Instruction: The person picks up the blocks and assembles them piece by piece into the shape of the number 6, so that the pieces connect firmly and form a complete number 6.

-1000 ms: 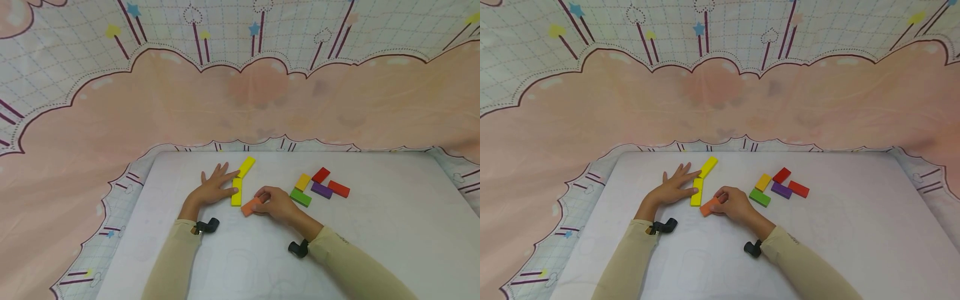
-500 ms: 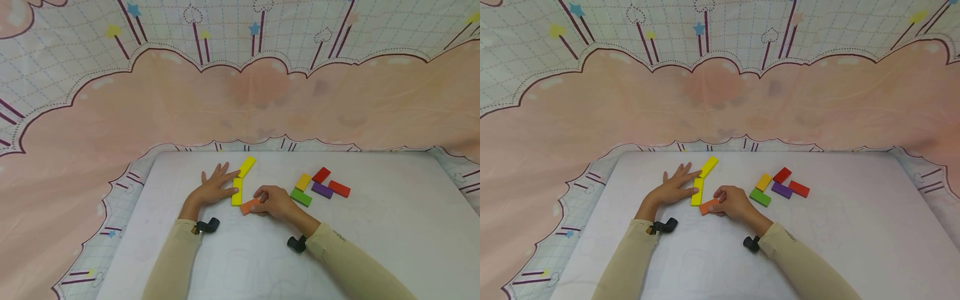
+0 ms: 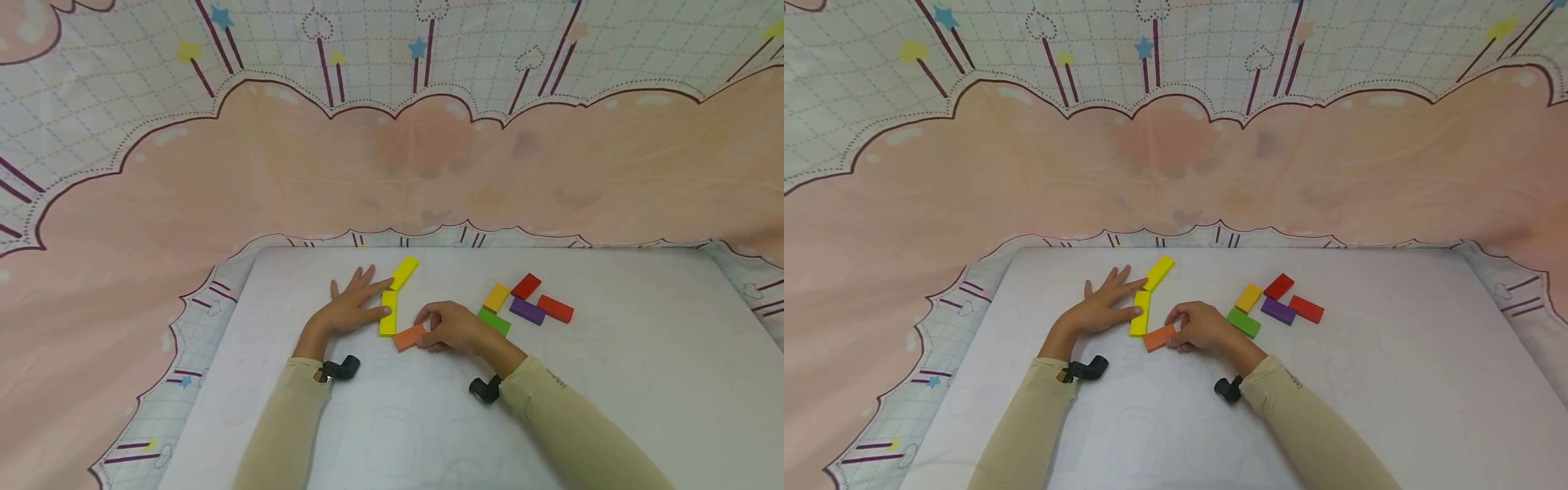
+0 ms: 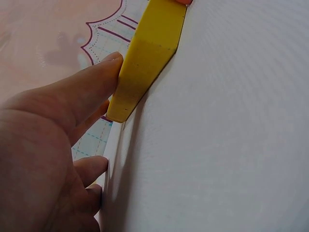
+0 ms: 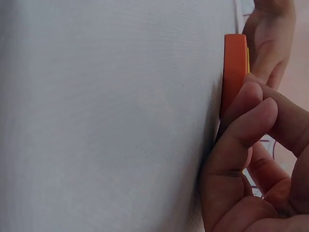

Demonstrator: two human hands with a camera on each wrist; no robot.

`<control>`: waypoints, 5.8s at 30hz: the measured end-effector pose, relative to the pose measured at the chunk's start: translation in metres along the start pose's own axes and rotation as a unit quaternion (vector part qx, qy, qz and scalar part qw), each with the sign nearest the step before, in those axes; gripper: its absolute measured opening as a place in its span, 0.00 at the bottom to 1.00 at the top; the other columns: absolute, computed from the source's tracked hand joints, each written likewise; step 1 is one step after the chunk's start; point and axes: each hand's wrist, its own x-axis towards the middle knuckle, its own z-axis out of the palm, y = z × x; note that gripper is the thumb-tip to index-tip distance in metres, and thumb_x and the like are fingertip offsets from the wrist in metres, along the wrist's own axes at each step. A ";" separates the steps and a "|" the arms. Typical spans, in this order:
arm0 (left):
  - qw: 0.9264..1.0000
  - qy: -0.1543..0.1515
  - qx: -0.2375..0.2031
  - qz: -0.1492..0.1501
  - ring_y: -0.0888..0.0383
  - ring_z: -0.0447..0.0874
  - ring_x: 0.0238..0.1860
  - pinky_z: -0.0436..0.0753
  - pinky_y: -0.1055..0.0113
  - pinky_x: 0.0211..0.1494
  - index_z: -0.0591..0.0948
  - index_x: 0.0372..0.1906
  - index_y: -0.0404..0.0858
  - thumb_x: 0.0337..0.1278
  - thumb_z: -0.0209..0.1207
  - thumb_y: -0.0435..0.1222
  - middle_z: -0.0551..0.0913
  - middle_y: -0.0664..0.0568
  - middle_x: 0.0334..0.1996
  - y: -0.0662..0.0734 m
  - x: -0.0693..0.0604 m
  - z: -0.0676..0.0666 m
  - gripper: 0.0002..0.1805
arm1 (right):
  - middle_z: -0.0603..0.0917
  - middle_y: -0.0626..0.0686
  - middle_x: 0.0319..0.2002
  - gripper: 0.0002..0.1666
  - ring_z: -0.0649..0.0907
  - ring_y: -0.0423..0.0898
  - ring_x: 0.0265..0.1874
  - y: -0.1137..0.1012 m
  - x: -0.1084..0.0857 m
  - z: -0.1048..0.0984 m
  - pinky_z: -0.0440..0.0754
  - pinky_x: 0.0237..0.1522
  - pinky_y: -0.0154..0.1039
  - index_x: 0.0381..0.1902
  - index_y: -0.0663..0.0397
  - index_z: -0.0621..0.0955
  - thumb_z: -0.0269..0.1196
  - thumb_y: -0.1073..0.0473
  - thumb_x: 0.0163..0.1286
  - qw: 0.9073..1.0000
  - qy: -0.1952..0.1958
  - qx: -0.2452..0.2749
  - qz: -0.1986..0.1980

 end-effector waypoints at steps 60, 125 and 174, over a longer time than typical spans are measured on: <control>1.000 0.001 0.008 0.008 0.47 0.24 0.84 0.19 0.28 0.73 0.61 0.79 0.63 0.68 0.57 0.58 0.39 0.52 0.85 -0.002 0.001 0.001 0.38 | 0.87 0.49 0.37 0.17 0.83 0.46 0.38 0.042 -0.068 -0.080 0.81 0.37 0.36 0.48 0.51 0.87 0.72 0.50 0.65 0.961 0.154 -0.203 -0.107; 1.000 0.001 0.015 0.003 0.48 0.24 0.84 0.19 0.28 0.73 0.60 0.80 0.64 0.68 0.56 0.60 0.39 0.52 0.85 -0.004 0.003 0.003 0.38 | 0.84 0.49 0.41 0.28 0.81 0.46 0.43 0.037 -0.051 -0.030 0.85 0.42 0.38 0.61 0.41 0.84 0.76 0.50 0.61 0.993 0.073 -0.085 -0.047; 1.000 -0.004 0.023 -0.003 0.48 0.23 0.84 0.19 0.29 0.74 0.59 0.80 0.64 0.68 0.56 0.60 0.38 0.53 0.85 -0.003 0.002 0.002 0.38 | 0.79 0.48 0.32 0.24 0.75 0.46 0.37 0.032 -0.035 -0.021 0.74 0.34 0.36 0.59 0.41 0.86 0.73 0.51 0.65 0.982 0.077 -0.167 -0.039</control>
